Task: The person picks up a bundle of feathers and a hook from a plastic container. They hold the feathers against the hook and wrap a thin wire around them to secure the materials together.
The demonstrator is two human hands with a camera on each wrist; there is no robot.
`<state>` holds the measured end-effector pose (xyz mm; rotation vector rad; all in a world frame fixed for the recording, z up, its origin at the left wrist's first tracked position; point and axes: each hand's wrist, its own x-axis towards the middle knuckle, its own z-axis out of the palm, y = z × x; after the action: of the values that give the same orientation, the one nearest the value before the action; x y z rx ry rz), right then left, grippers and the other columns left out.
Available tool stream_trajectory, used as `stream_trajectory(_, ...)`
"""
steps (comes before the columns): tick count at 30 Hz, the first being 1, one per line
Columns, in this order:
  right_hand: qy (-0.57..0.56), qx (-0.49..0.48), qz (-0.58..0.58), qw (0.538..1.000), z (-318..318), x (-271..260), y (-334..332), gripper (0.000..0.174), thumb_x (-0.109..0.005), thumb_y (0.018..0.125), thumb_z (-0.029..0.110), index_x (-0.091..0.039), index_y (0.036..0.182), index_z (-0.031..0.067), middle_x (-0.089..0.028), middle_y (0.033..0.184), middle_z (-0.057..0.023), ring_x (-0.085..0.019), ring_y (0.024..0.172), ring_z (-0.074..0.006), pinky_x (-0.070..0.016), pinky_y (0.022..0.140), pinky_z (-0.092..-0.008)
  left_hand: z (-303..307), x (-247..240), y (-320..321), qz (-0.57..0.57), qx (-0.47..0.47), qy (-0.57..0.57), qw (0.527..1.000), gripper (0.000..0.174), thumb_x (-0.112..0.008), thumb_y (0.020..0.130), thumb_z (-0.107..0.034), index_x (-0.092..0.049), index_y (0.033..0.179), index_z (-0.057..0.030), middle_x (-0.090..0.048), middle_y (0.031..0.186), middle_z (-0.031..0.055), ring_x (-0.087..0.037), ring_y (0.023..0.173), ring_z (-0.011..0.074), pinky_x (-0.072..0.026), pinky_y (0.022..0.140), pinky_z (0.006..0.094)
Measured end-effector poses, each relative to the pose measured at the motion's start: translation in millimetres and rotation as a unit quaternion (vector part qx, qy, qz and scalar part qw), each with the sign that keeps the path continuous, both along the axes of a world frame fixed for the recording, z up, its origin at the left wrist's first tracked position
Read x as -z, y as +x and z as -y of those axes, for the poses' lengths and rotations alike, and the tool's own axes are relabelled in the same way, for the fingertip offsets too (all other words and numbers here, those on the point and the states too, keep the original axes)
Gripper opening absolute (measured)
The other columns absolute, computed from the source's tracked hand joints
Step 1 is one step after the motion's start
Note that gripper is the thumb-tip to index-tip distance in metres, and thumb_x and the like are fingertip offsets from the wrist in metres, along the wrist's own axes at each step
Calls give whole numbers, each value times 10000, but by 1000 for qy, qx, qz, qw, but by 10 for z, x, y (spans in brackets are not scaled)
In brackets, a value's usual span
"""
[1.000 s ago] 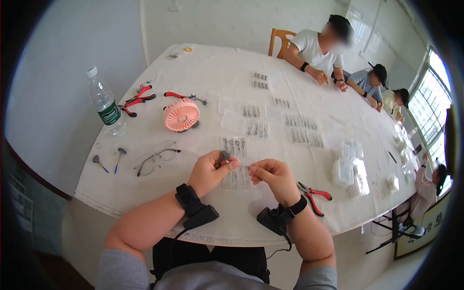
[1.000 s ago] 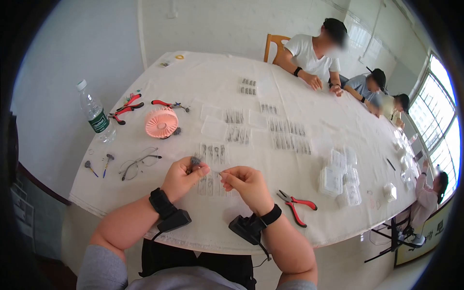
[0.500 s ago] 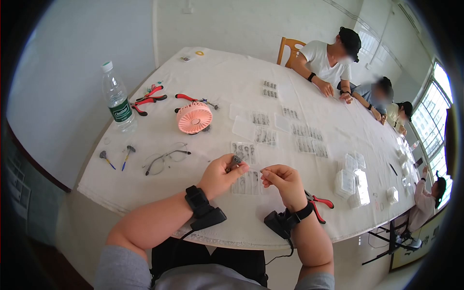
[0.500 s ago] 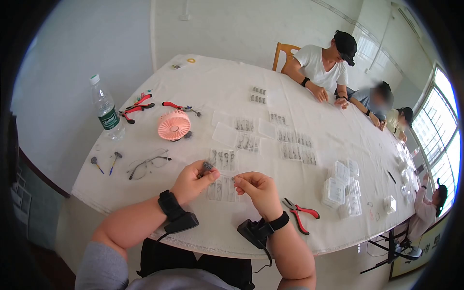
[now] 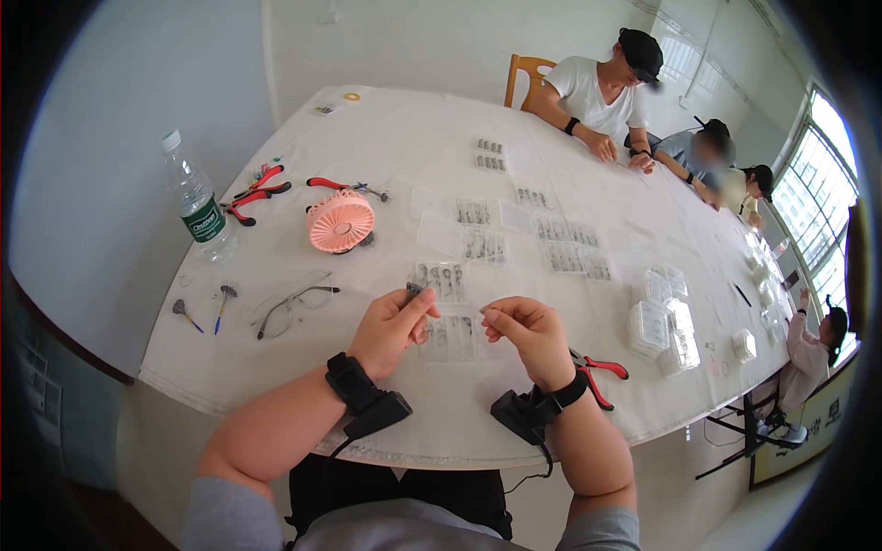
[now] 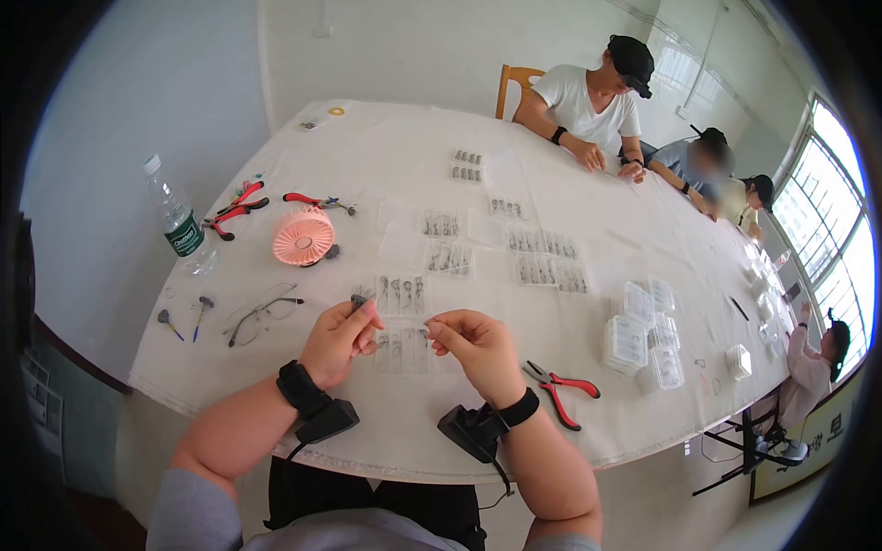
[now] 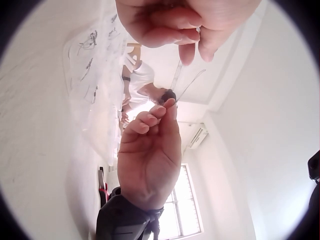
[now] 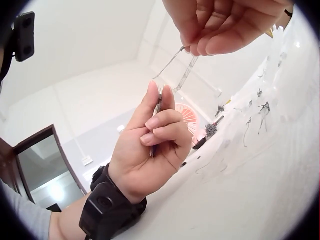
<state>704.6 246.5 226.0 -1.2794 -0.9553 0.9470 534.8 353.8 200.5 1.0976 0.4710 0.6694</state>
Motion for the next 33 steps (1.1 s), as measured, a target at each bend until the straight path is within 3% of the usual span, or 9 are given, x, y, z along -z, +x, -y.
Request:
stream_trajectory(2, 3, -5, 0, 1000, -5, 1, 0, 133, -594, 823, 79, -612, 885, -37, -607, 747, -48, -544, 663, -88, -453, 625, -216, 0, 3, 15, 25, 1, -35, 999, 299, -547, 874, -288, -500, 750, -19, -422, 594, -28, -368, 523, 49, -324, 488, 204)
stream_trajectory(8, -2, -10, 10, 1000, 10, 12, 0, 132, -591, 819, 65, -609, 888, -46, -610, 769, -68, -552, 680, -108, -459, 643, -234, 43, -48, 21, -36, -19, 25, 999, 273, -478, 908, -289, -478, 755, -63, -429, 595, -19, -371, 516, 65, -382, 560, 226)
stream_trajectory(14, 7, -14, -4, 1000, -7, 29, 24, 146, -590, 824, 74, -612, 902, -48, -612, 775, -64, -550, 682, -105, -456, 639, -225, 23, 45, 49, -26, -6, 95, 995, 263, -448, 921, -278, -534, 897, -30, -513, 681, 20, -487, 610, 100, -431, 652, 235)
stream_trajectory(20, 3, -20, 24, 1000, 13, 11, 24, 152, -588, 825, 73, -609, 908, -53, -611, 774, -64, -547, 678, -103, -456, 638, -224, 81, -195, -44, -111, 52, 72, 990, 313, -408, 936, -275, -539, 968, 7, -454, 518, -7, -391, 405, 56, -339, 419, 184)
stream_trajectory(21, 2, -22, 11, 1000, 15, 14, 21, 154, -587, 826, 73, -606, 915, -52, -609, 772, -62, -545, 677, -102, -455, 641, -222, 94, -198, -24, -109, 37, 57, 992, 327, -413, 933, -281, -539, 980, 17, -398, 454, -29, -312, 331, 45, -261, 346, 184)
stream_trajectory(24, 2, -23, 10, 1000, -4, 30, 19, 163, -587, 827, 78, -601, 919, -56, -605, 768, -58, -544, 676, -102, -453, 647, -221, 62, -179, -35, -141, 25, 85, 986, 319, -416, 933, -282, -544, 955, 9, -370, 460, -36, -301, 358, 40, -256, 370, 186)
stream_trajectory(27, -2, -24, 20, 1000, -5, 11, 21, 168, -593, 826, 86, -601, 917, -55, -602, 764, -53, -543, 679, -98, -452, 652, -218, 31, -85, -31, -103, 11, 96, 990, 292, -428, 929, -278, -539, 876, -13, -333, 476, -53, -260, 386, 30, -215, 392, 189)
stream_trajectory(33, 6, -19, 21, 1000, 0, 28, 68, 169, -598, 823, 93, -604, 916, -48, -602, 759, -49, -545, 673, -94, -456, 644, -217, 19, -111, -37, -75, 43, 16, 996, 265, -420, 922, -239, -478, 748, -48, -283, 526, -71, -220, 436, 27, -189, 423, 196)
